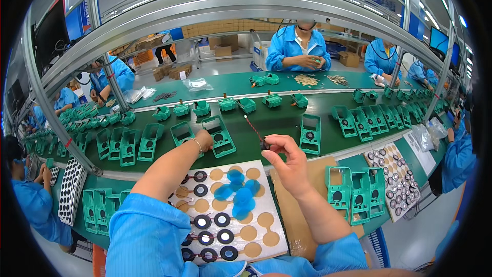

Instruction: The person assembles electronic components by hand, inserting small circular components into green plastic housings on an assembly line.

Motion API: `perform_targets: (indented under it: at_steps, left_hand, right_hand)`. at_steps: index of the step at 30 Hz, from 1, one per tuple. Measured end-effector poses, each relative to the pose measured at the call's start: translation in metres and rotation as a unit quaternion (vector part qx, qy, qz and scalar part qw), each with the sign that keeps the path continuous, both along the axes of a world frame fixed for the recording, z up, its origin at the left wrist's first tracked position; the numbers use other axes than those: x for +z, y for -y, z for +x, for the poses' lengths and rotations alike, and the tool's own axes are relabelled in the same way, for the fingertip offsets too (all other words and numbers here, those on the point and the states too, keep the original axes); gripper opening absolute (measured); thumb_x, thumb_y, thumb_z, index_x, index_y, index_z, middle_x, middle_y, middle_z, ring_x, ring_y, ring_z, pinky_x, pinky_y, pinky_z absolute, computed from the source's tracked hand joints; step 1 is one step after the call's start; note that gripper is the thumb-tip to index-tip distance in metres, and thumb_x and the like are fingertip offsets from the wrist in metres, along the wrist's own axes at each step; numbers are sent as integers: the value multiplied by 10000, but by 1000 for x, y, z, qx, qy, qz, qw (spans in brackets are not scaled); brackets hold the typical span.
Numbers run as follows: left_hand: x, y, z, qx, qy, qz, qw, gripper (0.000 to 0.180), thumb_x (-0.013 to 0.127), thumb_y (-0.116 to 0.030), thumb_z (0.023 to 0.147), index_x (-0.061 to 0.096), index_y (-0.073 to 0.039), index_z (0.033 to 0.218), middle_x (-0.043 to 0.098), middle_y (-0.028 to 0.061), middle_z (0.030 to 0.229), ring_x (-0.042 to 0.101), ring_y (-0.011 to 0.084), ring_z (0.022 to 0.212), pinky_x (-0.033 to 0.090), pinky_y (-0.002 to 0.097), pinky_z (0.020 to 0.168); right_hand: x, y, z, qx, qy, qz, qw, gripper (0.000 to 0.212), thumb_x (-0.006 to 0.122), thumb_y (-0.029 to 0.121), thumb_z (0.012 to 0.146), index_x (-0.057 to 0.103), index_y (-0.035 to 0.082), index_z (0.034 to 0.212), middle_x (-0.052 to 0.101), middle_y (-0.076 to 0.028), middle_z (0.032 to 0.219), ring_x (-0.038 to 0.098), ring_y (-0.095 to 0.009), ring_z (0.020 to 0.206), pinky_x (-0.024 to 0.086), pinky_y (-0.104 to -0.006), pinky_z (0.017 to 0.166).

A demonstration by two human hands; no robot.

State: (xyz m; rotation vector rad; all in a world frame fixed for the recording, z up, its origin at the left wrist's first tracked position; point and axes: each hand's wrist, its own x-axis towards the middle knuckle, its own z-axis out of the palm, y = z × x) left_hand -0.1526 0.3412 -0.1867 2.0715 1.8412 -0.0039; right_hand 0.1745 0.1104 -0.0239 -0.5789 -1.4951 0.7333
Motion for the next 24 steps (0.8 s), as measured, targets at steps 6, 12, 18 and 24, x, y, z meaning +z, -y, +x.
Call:
perform_targets:
  at_steps: [6,12,18,24]
  left_hand:
    - [132,74,75,304,435,-76,844,117,560,-29,809,517,8,707,471,51,556,464,133,446,401,258,370]
    - [195,172,100,96,499,-45,860,155,541,-85,815,511,43,898,546,77,673,530,123,509,456,233,421]
    - [195,253,123,-1,548,-79,833,277,546,-55,825,440,21,1070,574,57,730,549,101,537,468,226,456]
    - [199,270,125,-3,555,-79,828,245,567,-90,834,429,32,996,547,81,805,545,103,574,467,227,465]
  right_hand:
    - [-6,-2,17,-59,82,40,994,238,635,3,779,609,36,1013,575,-69,1052,523,-109,829,438,-246,766]
    - [1,5,16,-83,86,75,990,253,643,-11,760,622,35,1009,589,-88,1077,535,-157,883,445,-267,778]
    - [8,24,1,-131,231,234,935,299,690,4,681,663,81,968,607,-62,1052,510,-253,909,456,-324,755]
    - [5,23,1,-145,298,285,899,317,696,28,655,674,107,961,612,-46,1073,496,-253,900,460,-318,721]
